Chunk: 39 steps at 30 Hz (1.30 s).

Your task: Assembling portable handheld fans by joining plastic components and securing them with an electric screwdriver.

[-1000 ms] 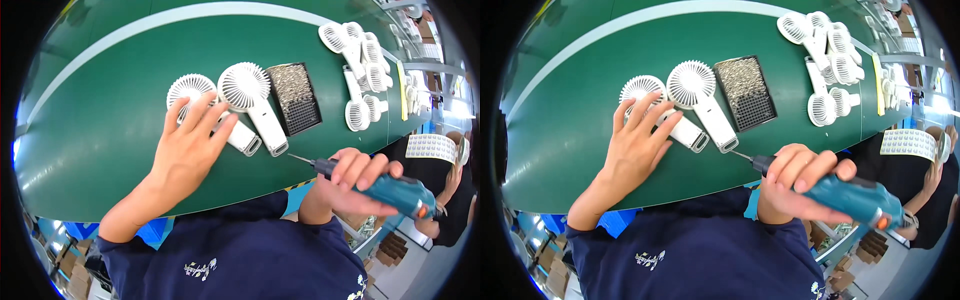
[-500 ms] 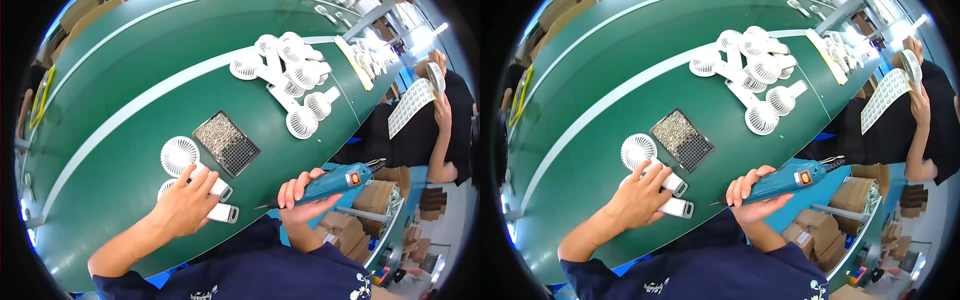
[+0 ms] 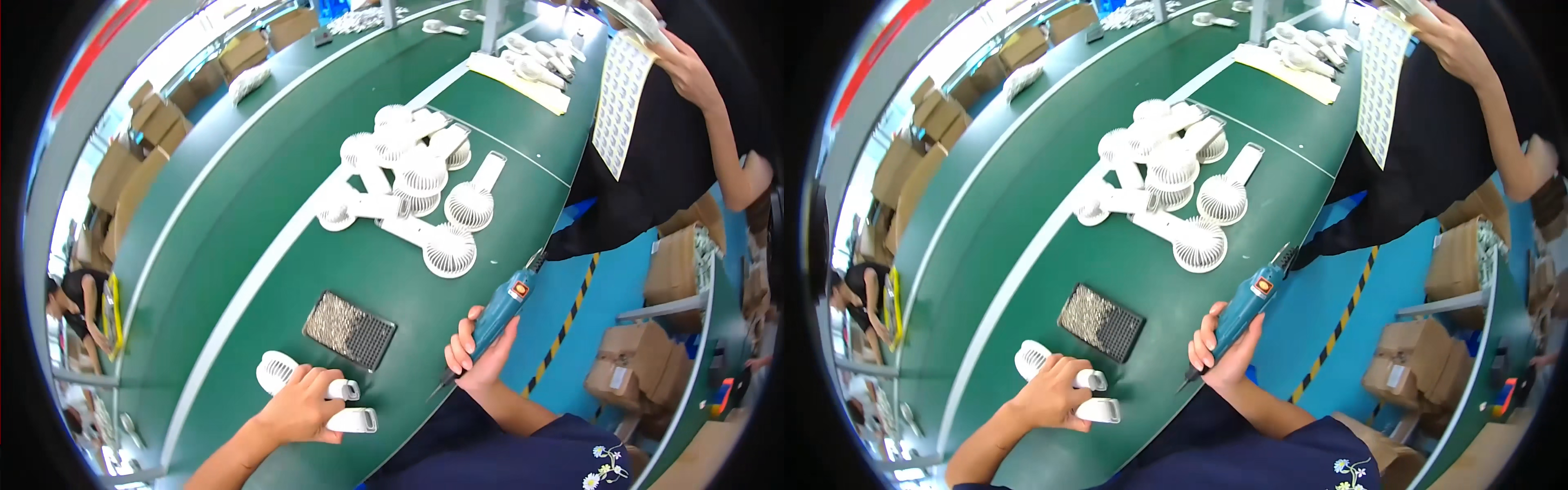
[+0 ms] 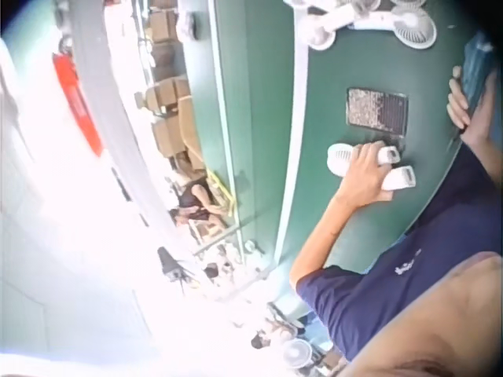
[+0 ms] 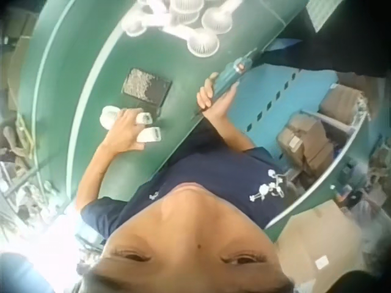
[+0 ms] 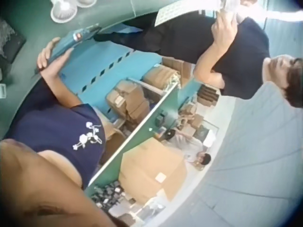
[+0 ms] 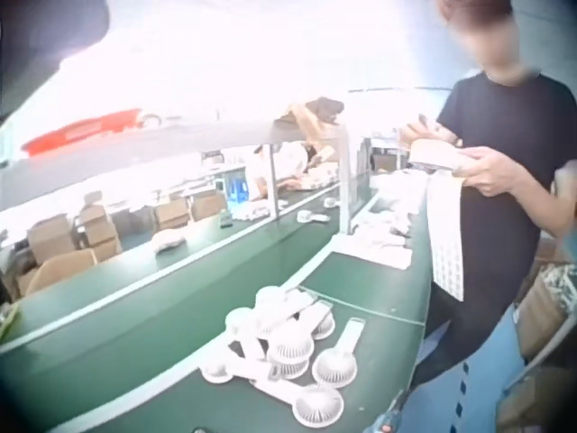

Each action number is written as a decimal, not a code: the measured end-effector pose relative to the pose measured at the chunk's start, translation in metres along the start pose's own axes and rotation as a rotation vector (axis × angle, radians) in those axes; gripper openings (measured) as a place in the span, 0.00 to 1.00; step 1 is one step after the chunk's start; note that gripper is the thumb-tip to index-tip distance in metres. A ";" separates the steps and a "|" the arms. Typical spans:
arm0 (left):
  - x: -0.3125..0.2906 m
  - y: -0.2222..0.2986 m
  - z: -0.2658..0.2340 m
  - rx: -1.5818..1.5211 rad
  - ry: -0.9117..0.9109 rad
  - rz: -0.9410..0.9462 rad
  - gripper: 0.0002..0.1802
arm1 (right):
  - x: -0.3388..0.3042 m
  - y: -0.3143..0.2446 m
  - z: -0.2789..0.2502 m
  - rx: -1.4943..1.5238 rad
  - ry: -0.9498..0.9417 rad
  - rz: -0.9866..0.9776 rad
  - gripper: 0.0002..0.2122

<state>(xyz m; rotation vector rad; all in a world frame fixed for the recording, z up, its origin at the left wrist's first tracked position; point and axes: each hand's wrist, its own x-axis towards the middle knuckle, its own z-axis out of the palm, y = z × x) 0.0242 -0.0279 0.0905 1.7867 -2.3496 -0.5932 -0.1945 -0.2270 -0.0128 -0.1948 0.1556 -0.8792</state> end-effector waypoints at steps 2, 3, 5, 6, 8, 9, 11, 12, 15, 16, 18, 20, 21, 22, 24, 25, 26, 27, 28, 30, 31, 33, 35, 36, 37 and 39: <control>0.019 0.001 -0.033 0.008 0.027 -0.002 0.26 | 0.000 -0.001 -0.003 0.071 0.007 0.014 0.33; 0.032 0.002 -0.050 -0.017 0.078 -0.017 0.27 | 0.001 0.001 -0.004 0.094 0.001 -0.008 0.33; 0.082 -0.007 -0.086 0.191 0.131 0.107 0.29 | 0.003 0.001 0.002 0.159 0.133 0.059 0.33; 0.120 -0.016 -0.105 0.268 0.124 0.185 0.30 | 0.004 0.001 -0.003 0.141 0.134 0.058 0.33; 0.205 -0.041 -0.128 0.384 0.154 0.309 0.33 | 0.006 -0.001 -0.008 0.132 0.143 0.038 0.34; 0.245 -0.055 -0.141 0.415 0.136 0.348 0.37 | 0.007 0.001 -0.006 0.131 0.153 0.052 0.34; 0.331 -0.083 -0.159 0.525 0.280 0.522 0.35 | 0.002 0.003 -0.002 0.135 0.151 0.075 0.34; 0.374 -0.091 -0.168 0.498 0.270 0.549 0.33 | -0.001 0.003 -0.002 0.152 0.165 0.059 0.36; 0.473 -0.102 -0.179 0.488 0.262 0.560 0.28 | -0.007 0.010 -0.007 0.205 0.185 0.021 0.39; 0.496 -0.112 -0.166 0.481 0.266 0.569 0.28 | -0.009 0.014 -0.005 0.160 0.205 -0.017 0.38; 0.528 -0.138 -0.144 0.531 0.229 0.552 0.27 | -0.007 0.025 -0.006 0.101 0.209 -0.015 0.38; 0.551 -0.131 -0.126 0.646 0.107 0.558 0.26 | -0.011 0.021 -0.011 0.097 0.192 -0.016 0.39; 0.564 -0.121 -0.118 0.653 0.085 0.548 0.25 | -0.009 0.014 -0.014 0.066 0.197 0.012 0.39; 0.577 -0.117 -0.115 0.627 0.138 0.542 0.25 | -0.013 0.010 -0.013 0.073 0.207 0.003 0.39; 0.592 -0.115 -0.115 0.600 0.208 0.535 0.25 | -0.012 0.008 -0.010 0.034 0.244 -0.024 0.39; 0.597 -0.114 -0.115 0.600 0.121 0.437 0.25 | -0.011 0.011 -0.011 0.020 0.237 -0.025 0.39; 0.602 -0.113 -0.116 0.600 0.032 0.341 0.26 | -0.011 0.012 -0.013 -0.054 0.256 -0.041 0.39; 0.605 -0.115 -0.118 0.607 0.045 0.340 0.26 | -0.009 0.011 -0.015 -0.125 0.274 -0.057 0.39; 0.588 -0.146 -0.104 0.606 -0.009 0.241 0.27 | 0.002 0.017 0.013 -0.075 0.286 0.008 0.39; 0.536 -0.213 -0.082 0.596 -0.079 0.049 0.29 | -0.006 0.037 0.001 0.030 0.265 0.115 0.39; 0.523 -0.202 -0.095 0.539 -0.045 0.083 0.31 | -0.005 0.035 -0.001 0.009 0.266 0.143 0.39; 0.526 -0.147 -0.130 0.495 0.109 0.215 0.34 | 0.001 0.012 0.001 -0.025 0.235 -0.002 0.37; 0.501 -0.145 -0.117 0.366 0.470 0.455 0.31 | 0.010 0.011 -0.003 -0.103 0.189 -0.054 0.36; 0.472 -0.144 -0.115 0.286 0.522 0.520 0.29 | 0.007 0.016 0.002 -0.075 0.266 -0.038 0.35; 0.433 -0.140 -0.107 0.183 0.681 0.561 0.28 | 0.008 0.018 -0.007 -0.051 0.191 -0.018 0.35; 0.359 -0.124 -0.099 -0.045 0.736 0.519 0.28 | 0.012 0.022 -0.007 -0.148 0.190 0.038 0.33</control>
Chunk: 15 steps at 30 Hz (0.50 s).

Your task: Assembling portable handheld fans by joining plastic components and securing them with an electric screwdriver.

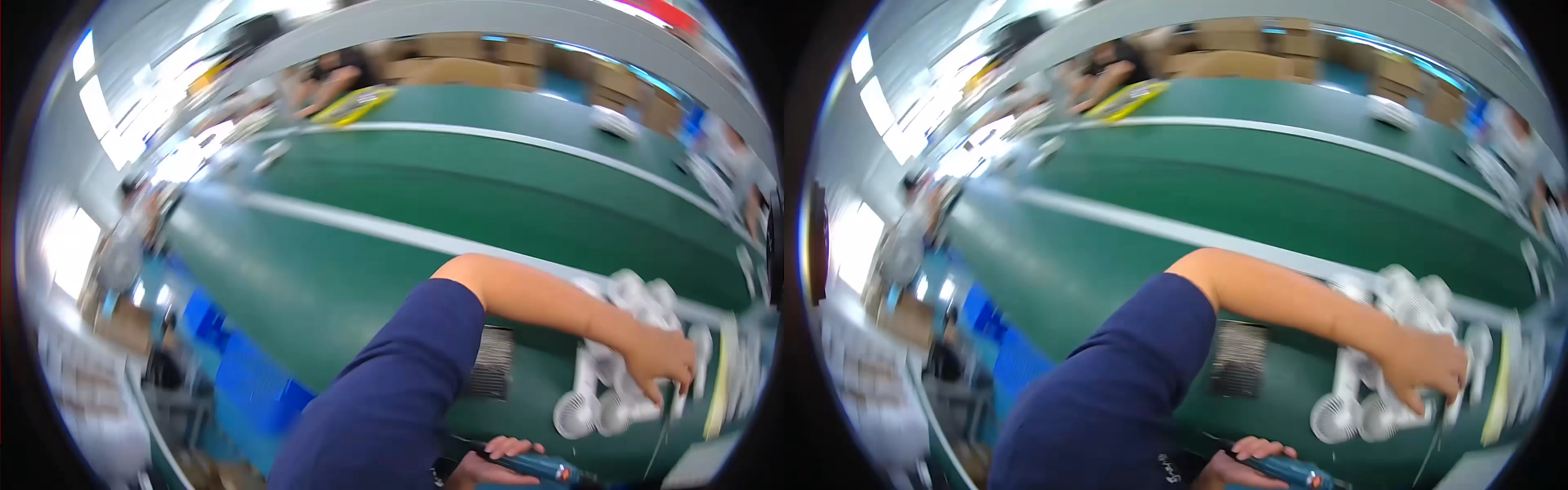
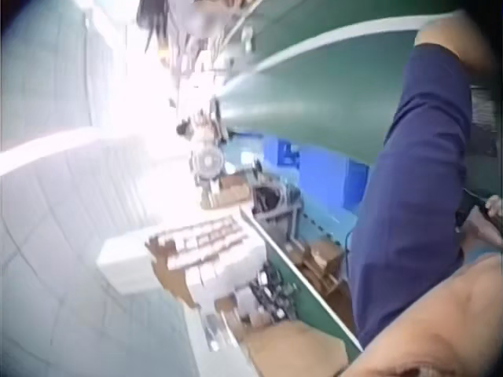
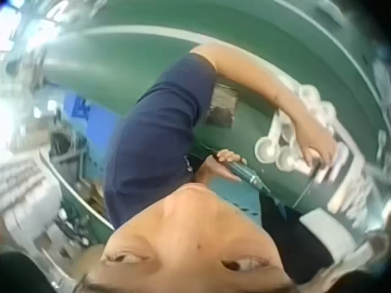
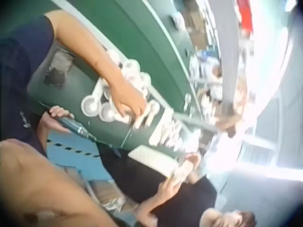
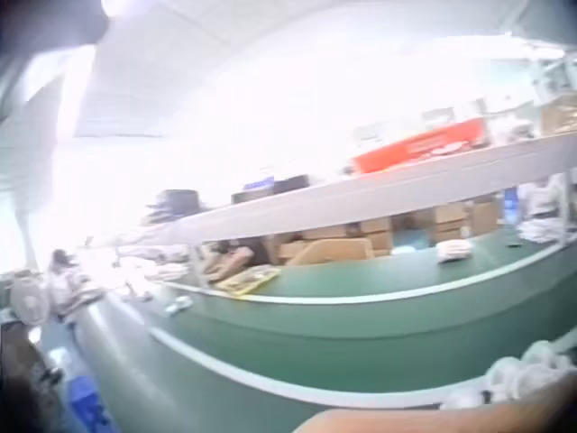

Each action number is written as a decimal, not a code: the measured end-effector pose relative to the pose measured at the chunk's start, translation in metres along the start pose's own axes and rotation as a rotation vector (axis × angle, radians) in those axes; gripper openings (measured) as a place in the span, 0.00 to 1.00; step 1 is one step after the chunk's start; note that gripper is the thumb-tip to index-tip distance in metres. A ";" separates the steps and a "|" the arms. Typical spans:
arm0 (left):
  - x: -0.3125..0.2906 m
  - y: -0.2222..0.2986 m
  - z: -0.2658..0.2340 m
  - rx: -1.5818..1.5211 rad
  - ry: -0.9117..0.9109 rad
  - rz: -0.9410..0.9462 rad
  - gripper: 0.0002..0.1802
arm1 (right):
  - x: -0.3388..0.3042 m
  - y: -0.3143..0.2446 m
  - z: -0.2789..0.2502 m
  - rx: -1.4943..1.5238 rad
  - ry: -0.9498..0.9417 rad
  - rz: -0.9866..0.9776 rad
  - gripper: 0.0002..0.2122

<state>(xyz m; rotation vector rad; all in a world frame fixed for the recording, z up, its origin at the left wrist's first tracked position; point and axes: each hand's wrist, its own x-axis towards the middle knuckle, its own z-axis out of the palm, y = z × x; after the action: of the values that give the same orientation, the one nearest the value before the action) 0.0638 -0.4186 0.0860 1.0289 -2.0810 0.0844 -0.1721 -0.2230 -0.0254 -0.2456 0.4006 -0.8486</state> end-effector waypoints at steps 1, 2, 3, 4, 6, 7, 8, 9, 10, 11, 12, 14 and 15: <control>-0.034 0.028 -0.025 -0.022 0.110 -0.128 0.26 | 0.000 -0.002 -0.003 -0.020 -0.057 0.003 0.34; -0.072 0.070 -0.057 -0.037 0.216 -0.235 0.24 | -0.002 0.003 -0.002 -0.021 -0.120 -0.004 0.34; -0.112 0.119 -0.081 -0.222 0.158 -0.461 0.22 | -0.004 -0.001 -0.007 -0.025 -0.170 -0.014 0.35; -0.149 0.171 -0.102 -0.427 0.100 -0.676 0.20 | -0.007 0.002 -0.006 -0.016 -0.209 -0.039 0.36; -0.180 0.257 -0.090 -0.766 0.154 -0.653 0.20 | -0.009 -0.001 0.010 -0.206 -0.062 -0.032 0.36; -0.180 0.288 -0.070 -0.890 0.207 -0.508 0.23 | -0.009 -0.003 0.013 -0.304 0.011 -0.025 0.36; -0.177 0.316 -0.056 -1.131 0.184 -0.560 0.32 | -0.001 -0.011 -0.004 -0.218 -0.096 0.087 0.37; -0.160 0.335 -0.069 -1.210 0.160 -0.371 0.33 | 0.002 -0.013 -0.009 -0.231 -0.124 0.097 0.37; -0.155 0.351 -0.064 -1.309 0.222 -0.301 0.34 | 0.005 -0.014 -0.011 -0.241 -0.154 0.113 0.37; -0.155 0.356 -0.054 -1.255 0.201 -0.209 0.30 | 0.009 -0.014 -0.014 -0.246 -0.170 0.120 0.37; -0.156 0.359 -0.046 -1.200 0.176 -0.120 0.26 | 0.013 -0.015 -0.016 -0.270 -0.196 0.122 0.37; -0.160 0.364 -0.037 -1.152 0.268 -0.099 0.22 | 0.018 -0.015 -0.012 -0.290 -0.234 0.137 0.37; -0.162 0.366 -0.037 -1.121 0.350 -0.076 0.18 | 0.019 -0.016 -0.008 -0.353 -0.273 0.138 0.37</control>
<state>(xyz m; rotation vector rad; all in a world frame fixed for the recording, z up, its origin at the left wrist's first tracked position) -0.1097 -0.0562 0.0988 0.3405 -1.3930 -0.7939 -0.1753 -0.2488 -0.0317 -0.6464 0.3048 -0.5947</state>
